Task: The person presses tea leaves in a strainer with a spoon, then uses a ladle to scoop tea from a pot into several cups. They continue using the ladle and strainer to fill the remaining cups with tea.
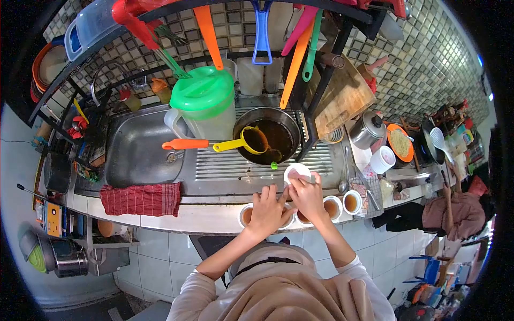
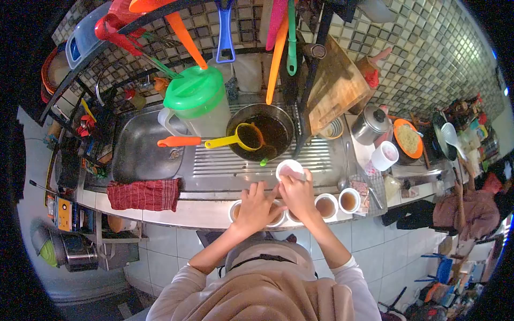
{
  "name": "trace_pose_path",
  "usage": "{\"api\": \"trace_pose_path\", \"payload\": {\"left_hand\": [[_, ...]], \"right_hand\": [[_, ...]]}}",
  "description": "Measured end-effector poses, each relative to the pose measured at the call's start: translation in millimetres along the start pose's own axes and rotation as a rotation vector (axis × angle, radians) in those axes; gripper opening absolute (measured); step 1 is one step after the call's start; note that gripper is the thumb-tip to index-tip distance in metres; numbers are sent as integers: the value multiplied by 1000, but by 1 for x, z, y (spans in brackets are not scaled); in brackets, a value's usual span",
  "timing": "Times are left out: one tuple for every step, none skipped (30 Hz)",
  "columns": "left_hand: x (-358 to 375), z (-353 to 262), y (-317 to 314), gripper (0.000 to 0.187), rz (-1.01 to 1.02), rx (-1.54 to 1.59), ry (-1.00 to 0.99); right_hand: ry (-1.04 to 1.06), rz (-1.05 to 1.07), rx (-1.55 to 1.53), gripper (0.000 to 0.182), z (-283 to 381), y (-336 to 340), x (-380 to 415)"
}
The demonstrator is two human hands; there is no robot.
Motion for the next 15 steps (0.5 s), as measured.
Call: {"api": "trace_pose_path", "payload": {"left_hand": [[0, 1, 2, 57, -1, 1, 2], [0, 1, 4, 57, -5, -8, 7], [0, 3, 5, 57, -9, -16, 11], [0, 5, 6, 57, -10, -15, 14], [0, 7, 4, 58, 16, -15, 13], [0, 8, 2, 58, 41, -14, 11], [0, 9, 2, 58, 40, -13, 13], [1, 10, 1, 58, 47, -11, 19], [0, 10, 0, 57, 53, -9, 24], [0, 11, 0, 57, 51, -9, 24], [1, 11, -1, 57, 47, -12, 24], [1, 12, -1, 57, 43, -15, 23], [1, 12, 0, 57, 43, -16, 24], [1, 12, 1, 57, 33, -33, 15], [1, 12, 1, 57, 22, -50, 7]], "right_hand": [[2, 2, 0, 12, 0, 0, 0], [-13, 40, 28, 13, 0, -1, 0], [-28, 77, 55, 15, -1, -2, 0], [-25, 79, 55, 15, -1, -4, 0], [-10, 55, 41, 13, 0, -4, 0], [5, 31, 27, 10, 1, -4, 0], [7, 32, 28, 10, 3, -4, 0], [6, 47, 39, 11, 4, -3, -1], [6, 63, 50, 11, 5, -3, -2], [8, 63, 52, 11, 5, -3, -2], [8, 63, 54, 12, 5, -3, -2], [7, 63, 56, 13, 6, -4, -2], [8, 63, 56, 13, 6, -4, -2], [16, 56, 57, 14, 7, -3, -2], [25, 49, 58, 15, 8, -3, -2]]}}
Point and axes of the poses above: each hand's wrist, its own x-axis away from the middle knuckle, its own y-axis out of the back of the hand, z = x × y, the point moved 6 cm from there along -x, towards the middle knuckle, and after that the axes turned 1 degree about -y, right-handed, at the moved point
